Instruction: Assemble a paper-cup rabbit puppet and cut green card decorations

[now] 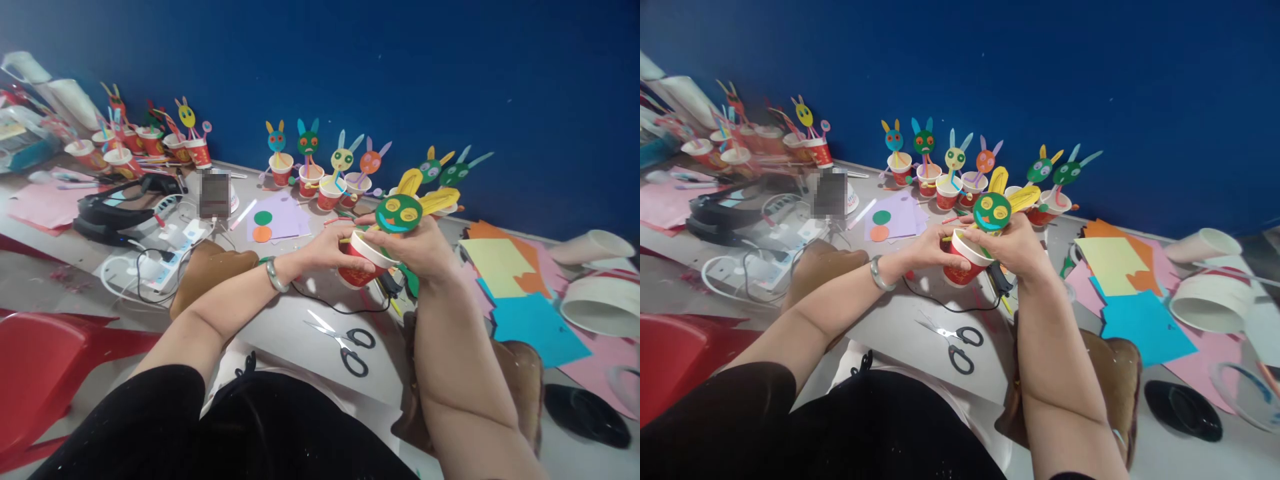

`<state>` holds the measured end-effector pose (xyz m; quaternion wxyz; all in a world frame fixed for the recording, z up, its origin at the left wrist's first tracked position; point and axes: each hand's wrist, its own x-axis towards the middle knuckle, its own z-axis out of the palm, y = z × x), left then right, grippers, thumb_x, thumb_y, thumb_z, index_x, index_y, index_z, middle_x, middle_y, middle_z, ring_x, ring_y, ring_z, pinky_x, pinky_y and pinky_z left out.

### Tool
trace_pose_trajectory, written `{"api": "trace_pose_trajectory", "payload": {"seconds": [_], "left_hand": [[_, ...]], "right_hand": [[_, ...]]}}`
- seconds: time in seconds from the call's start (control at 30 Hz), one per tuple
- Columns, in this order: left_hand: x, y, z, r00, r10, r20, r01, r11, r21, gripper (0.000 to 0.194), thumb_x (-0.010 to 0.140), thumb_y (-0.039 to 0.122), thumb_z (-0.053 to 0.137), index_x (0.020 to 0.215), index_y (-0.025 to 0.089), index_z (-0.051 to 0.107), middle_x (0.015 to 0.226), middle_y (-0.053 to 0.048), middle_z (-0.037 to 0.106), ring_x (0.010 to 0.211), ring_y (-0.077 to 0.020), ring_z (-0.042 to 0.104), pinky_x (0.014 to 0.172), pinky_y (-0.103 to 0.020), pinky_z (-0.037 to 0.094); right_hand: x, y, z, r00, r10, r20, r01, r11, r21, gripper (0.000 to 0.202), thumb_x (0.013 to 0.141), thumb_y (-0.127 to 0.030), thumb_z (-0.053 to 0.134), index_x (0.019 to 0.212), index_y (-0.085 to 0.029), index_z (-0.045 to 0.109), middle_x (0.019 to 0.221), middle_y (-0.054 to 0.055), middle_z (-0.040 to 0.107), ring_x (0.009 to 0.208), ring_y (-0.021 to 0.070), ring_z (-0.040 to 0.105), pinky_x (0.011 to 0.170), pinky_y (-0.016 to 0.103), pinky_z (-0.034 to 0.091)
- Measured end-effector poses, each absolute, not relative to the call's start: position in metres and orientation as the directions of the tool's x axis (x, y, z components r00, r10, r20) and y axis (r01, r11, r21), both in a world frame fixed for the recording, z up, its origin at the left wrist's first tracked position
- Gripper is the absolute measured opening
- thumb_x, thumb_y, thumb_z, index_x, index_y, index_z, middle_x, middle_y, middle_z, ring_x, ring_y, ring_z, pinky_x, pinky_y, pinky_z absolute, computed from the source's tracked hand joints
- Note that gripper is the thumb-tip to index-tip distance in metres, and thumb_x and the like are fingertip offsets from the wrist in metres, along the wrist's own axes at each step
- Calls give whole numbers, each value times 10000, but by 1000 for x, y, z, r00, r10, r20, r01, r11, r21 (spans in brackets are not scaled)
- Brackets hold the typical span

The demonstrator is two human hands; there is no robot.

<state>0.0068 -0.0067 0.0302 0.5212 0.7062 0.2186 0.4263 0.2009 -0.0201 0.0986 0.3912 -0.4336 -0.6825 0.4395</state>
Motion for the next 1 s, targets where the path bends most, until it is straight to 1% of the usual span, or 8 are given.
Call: {"api": "trace_pose_trajectory", "payload": {"seconds": [0.07, 0.2, 0.37, 0.47, 0.6, 0.8, 0.9, 1.0], "left_hand": [[7, -5, 29, 546, 745, 384, -120, -384, 915, 702, 646, 694, 997, 1086, 160, 883, 1550, -171, 704, 1581, -390, 552, 1286, -474, 474], [6, -6, 29, 591, 708, 386, -93, -416, 905, 663, 704, 736, 946, 1040, 167, 886, 1537, -155, 715, 1446, -364, 666, 1218, -447, 531], [6, -8, 28, 596, 717, 361, 1, -450, 893, 568, 754, 620, 967, 1110, 188, 871, 1515, -136, 734, 1501, -361, 627, 1250, -458, 504], [4, -11, 30, 573, 736, 360, 79, -487, 870, 655, 787, 640, 937, 1233, 171, 833, 1487, -165, 745, 1459, -360, 654, 1206, -436, 530], [3, -14, 32, 532, 768, 356, 205, -525, 826, 715, 827, 709, 870, 1240, 131, 784, 1376, -194, 777, 1360, -355, 694, 1163, -447, 542], [3, -11, 29, 491, 789, 369, 216, -521, 826, 653, 883, 733, 789, 1125, 129, 739, 1255, -182, 799, 1161, -313, 745, 1027, -424, 581], [2, -9, 30, 390, 838, 380, 192, -478, 857, 667, 890, 729, 781, 1182, 133, 716, 1235, -170, 813, 1113, -292, 757, 989, -409, 586], [-1, -6, 33, 255, 885, 391, 165, -438, 884, 730, 861, 739, 806, 1256, 135, 697, 1298, -184, 806, 1165, -301, 757, 1003, -413, 592]], "right_hand": [[201, -20, 97, -320, 935, 155, 243, 239, -940, 323, 720, -551, 1011, 914, -343, 857, 1044, 32, 872, 1049, 352, 823, 1030, 568, 684], [204, -20, 93, -362, 920, 148, 250, 249, -936, 349, 702, -554, 1017, 913, -335, 846, 1044, 20, 863, 996, 318, 808, 969, 524, 685], [209, -16, 89, -353, 922, 162, 330, 284, -900, 320, 755, -551, 970, 874, -296, 818, 967, 33, 847, 889, 283, 778, 857, 472, 683], [208, -12, 87, -327, 922, 207, 378, 328, -865, 303, 771, -527, 951, 822, -273, 794, 909, 32, 838, 852, 270, 764, 827, 453, 682], [204, -7, 83, -313, 917, 246, 380, 359, -852, 330, 746, -516, 960, 799, -248, 775, 876, 35, 831, 859, 275, 769, 822, 436, 688], [203, 3, 72, -247, 933, 260, 255, 321, -912, 521, 811, -768, 860, 942, -266, 806, 970, 65, 847, 944, 308, 813, 832, 448, 688], [206, 9, 70, -233, 936, 264, 168, 306, -937, 639, 815, -905, 755, 997, -294, 806, 978, 68, 848, 1004, 313, 829, 886, 454, 693], [208, 12, 71, -193, 948, 254, 92, 275, -957, 687, 772, -952, 745, 953, -292, 805, 963, 57, 847, 970, 296, 832, 897, 460, 706]]}}
